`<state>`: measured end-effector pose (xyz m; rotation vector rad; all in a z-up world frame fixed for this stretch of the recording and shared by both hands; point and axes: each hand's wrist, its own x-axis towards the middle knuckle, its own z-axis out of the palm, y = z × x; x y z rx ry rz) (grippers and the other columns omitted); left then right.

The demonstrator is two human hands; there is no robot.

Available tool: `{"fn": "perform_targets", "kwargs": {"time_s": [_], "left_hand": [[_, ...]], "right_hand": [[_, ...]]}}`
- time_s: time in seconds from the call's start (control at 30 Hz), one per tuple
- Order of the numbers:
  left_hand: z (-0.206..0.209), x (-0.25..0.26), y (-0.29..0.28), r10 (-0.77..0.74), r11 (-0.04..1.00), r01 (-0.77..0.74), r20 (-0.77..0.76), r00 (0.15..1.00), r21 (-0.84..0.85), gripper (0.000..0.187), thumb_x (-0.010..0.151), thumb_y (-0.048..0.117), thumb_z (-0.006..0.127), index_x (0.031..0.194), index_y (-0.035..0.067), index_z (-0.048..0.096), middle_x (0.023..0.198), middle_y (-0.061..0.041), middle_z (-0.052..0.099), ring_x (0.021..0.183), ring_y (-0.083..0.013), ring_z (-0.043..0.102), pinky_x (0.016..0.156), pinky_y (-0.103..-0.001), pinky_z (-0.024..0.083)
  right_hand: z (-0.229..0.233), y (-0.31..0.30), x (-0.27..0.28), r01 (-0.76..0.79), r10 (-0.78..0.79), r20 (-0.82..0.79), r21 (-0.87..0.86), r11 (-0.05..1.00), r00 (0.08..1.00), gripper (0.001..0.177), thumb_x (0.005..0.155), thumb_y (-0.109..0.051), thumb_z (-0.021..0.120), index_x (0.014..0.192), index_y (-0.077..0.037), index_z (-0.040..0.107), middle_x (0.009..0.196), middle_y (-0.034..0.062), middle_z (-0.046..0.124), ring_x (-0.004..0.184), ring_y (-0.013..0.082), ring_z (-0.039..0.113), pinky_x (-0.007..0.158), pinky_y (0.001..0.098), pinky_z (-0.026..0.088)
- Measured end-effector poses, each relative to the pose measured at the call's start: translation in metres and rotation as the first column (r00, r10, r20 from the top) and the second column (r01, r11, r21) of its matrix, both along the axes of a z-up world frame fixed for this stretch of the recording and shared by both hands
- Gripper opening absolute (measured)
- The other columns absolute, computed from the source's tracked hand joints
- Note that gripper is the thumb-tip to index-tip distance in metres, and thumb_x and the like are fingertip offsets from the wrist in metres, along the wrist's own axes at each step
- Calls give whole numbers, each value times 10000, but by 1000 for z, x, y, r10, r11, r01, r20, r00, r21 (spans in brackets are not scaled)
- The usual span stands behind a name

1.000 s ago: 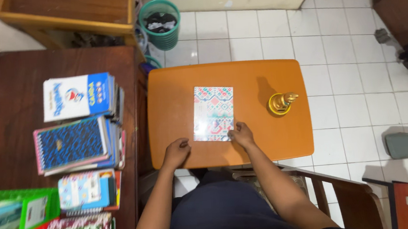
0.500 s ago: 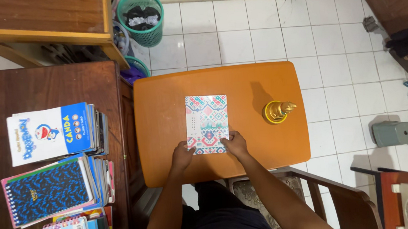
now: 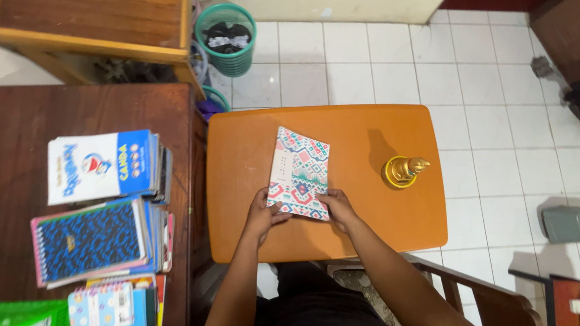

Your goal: The person organizes stationery items by picking up books and notebooks from a table and placing them into a multi-compartment plastic organizer and a clear drawer unit. The person handles items one at a time, including a Bahasa Indonesia textbook, a patterned notebook, a Doraemon book, and several spiral notebooks.

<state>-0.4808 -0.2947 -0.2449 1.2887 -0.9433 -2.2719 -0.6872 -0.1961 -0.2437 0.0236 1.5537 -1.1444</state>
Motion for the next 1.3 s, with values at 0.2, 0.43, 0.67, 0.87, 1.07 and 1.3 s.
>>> {"fn": "perform_targets", "kwargs": {"time_s": [0.2, 0.43, 0.67, 0.87, 1.07, 1.3], "left_hand": [[50, 34, 29, 45, 994, -52, -80, 996, -94, 493, 959, 24, 574, 1418, 38, 395, 1267, -163, 639, 1042, -259, 712, 804, -400, 652], [105, 94, 63, 174, 941, -176, -30, 984, -291, 474, 948, 60, 638, 1385, 34, 455, 1139, -117, 720, 998, -172, 704, 831, -329, 583], [166, 147, 106, 392, 799, -363, -43, 919, -478, 414, 923, 98, 690, 1295, 8, 531, 1149, -87, 716, 1085, -128, 668, 943, -290, 512], [189, 198, 150, 555, 699, -529, -101, 826, -481, 308, 979, 173, 700, 1198, -25, 612, 1075, -96, 731, 989, -103, 658, 879, -280, 528], [196, 250, 196, 682, 553, -707, -249, 688, -440, 341, 971, 190, 677, 1247, 1, 606, 1081, -39, 727, 951, -63, 665, 839, -262, 551], [207, 311, 256, 788, 374, -827, -325, 522, -420, 370, 989, 197, 627, 1302, 12, 566, 1140, -98, 739, 986, -106, 708, 863, -291, 582]], "right_hand": [[17, 14, 13, -31, 104, 188, -357, 934, 977, 479, 962, -46, 575, 1418, 49, 460, 1278, 195, 640, 1150, 290, 655, 950, 431, 576], [76, 12, 49, -121, 194, 92, -509, 852, 977, 468, 933, 8, 581, 1366, -56, 416, 1282, 168, 610, 1146, 258, 656, 973, 460, 558], [137, 4, 101, -269, 349, 3, -632, 727, 937, 480, 915, -4, 626, 1344, -56, 418, 1242, 160, 644, 1129, 236, 670, 975, 444, 561], [158, 13, 155, -360, 491, -9, -691, 626, 871, 466, 910, -15, 633, 1314, -73, 409, 1146, 162, 685, 1028, 221, 713, 938, 423, 578], [175, 17, 218, -479, 660, -50, -729, 489, 750, 438, 902, 1, 656, 1247, -99, 405, 1089, 110, 692, 927, 150, 713, 808, 346, 610], [190, 40, 298, -553, 833, -88, -784, 281, 547, 443, 933, -30, 702, 1297, -77, 456, 868, 69, 655, 538, 40, 549, 316, 237, 393]]}}
